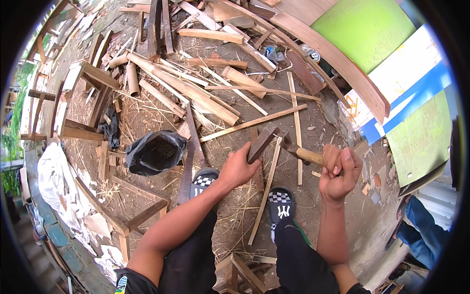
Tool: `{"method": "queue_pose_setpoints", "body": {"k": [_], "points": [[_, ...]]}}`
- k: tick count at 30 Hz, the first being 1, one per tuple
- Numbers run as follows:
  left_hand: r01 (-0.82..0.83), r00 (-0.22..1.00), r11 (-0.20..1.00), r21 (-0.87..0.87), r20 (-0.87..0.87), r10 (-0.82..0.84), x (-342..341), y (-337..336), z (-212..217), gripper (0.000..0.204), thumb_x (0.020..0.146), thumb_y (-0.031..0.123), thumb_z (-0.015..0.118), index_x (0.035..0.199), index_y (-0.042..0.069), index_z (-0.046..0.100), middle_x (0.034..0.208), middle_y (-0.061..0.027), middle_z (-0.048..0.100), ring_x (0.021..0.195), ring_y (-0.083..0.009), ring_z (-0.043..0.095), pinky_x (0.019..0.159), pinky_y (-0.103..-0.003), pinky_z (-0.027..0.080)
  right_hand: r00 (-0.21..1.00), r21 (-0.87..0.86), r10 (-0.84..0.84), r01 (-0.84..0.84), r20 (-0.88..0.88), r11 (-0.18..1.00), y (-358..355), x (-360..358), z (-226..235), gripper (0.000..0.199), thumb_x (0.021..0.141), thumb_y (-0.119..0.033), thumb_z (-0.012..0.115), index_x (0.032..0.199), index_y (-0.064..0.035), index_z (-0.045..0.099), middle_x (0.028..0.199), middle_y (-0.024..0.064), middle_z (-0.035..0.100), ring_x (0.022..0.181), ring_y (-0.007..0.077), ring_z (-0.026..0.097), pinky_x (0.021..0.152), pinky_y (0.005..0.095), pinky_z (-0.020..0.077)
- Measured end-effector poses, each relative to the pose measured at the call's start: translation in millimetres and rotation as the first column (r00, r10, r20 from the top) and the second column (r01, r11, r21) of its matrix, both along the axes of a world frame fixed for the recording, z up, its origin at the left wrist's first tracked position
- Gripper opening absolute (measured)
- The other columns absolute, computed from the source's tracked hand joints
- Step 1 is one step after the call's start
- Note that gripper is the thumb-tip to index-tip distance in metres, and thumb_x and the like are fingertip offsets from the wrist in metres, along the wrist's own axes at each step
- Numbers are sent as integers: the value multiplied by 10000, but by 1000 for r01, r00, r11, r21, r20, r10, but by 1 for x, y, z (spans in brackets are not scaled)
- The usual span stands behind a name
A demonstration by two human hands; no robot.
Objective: The person sits on the ground and repeatedly strikes a piece of wood with a hammer to break it into smaller pieces. They adjust the wood and continue hammering until it is fragmented.
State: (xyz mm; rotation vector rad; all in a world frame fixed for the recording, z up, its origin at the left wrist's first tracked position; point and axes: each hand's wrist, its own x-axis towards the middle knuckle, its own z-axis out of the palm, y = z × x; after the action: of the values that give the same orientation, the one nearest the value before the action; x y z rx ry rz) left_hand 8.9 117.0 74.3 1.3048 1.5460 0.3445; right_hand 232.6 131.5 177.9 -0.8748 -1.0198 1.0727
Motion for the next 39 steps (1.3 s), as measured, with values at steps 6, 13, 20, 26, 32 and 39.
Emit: {"method": "queue_pose_setpoints", "body": {"k": [6,13,20,26,32,39], "points": [[16,1000,999,49,-13,-16,-4,-1,-4,453,885,269,683,1261,43,570,975,-283,714,948,-483,685,851,-537,545,999,-65,-25,22,-44,998,0,-13,-1,441,1006,-137,516,591,-95,371,488,24,383,457,105,326,466,283,244],[89,995,995,46,-44,-87,-5,1,-2,441,895,260,667,1251,33,543,966,-298,711,928,-489,689,851,-559,551,997,-72,-64,60,-46,996,6,-22,3,441,1010,-138,520,594,-88,381,490,29,384,457,107,326,464,280,259],[157,987,988,-13,-35,-157,18,-10,-10,444,927,251,661,1257,2,497,966,-340,692,958,-521,672,856,-562,539,994,-115,-107,106,-10,988,3,-21,-1,430,1017,-182,508,612,-77,411,502,38,394,477,119,337,481,286,281],[55,992,998,-35,116,-51,26,-17,-41,405,924,260,695,1212,-5,590,1034,-273,707,985,-429,705,843,-458,545,976,-171,-83,49,-201,984,3,-1,-12,493,1043,-344,403,616,-98,405,496,28,339,487,138,293,525,304,293],[-114,973,978,-174,180,145,22,-27,-67,313,908,170,625,1161,-11,589,807,-156,641,684,-285,639,636,-413,525,957,-275,-38,-45,-287,960,26,-22,-41,507,1033,-364,414,607,-90,430,503,39,376,471,139,329,498,302,311],[-86,991,941,-328,66,114,-10,-46,-116,388,942,242,653,1128,-75,528,721,-159,653,569,-264,680,554,-399,557,973,-498,-31,-90,-229,862,33,-70,-96,495,1012,-364,429,609,-77,426,518,52,393,473,145,354,502,295,319]]}}
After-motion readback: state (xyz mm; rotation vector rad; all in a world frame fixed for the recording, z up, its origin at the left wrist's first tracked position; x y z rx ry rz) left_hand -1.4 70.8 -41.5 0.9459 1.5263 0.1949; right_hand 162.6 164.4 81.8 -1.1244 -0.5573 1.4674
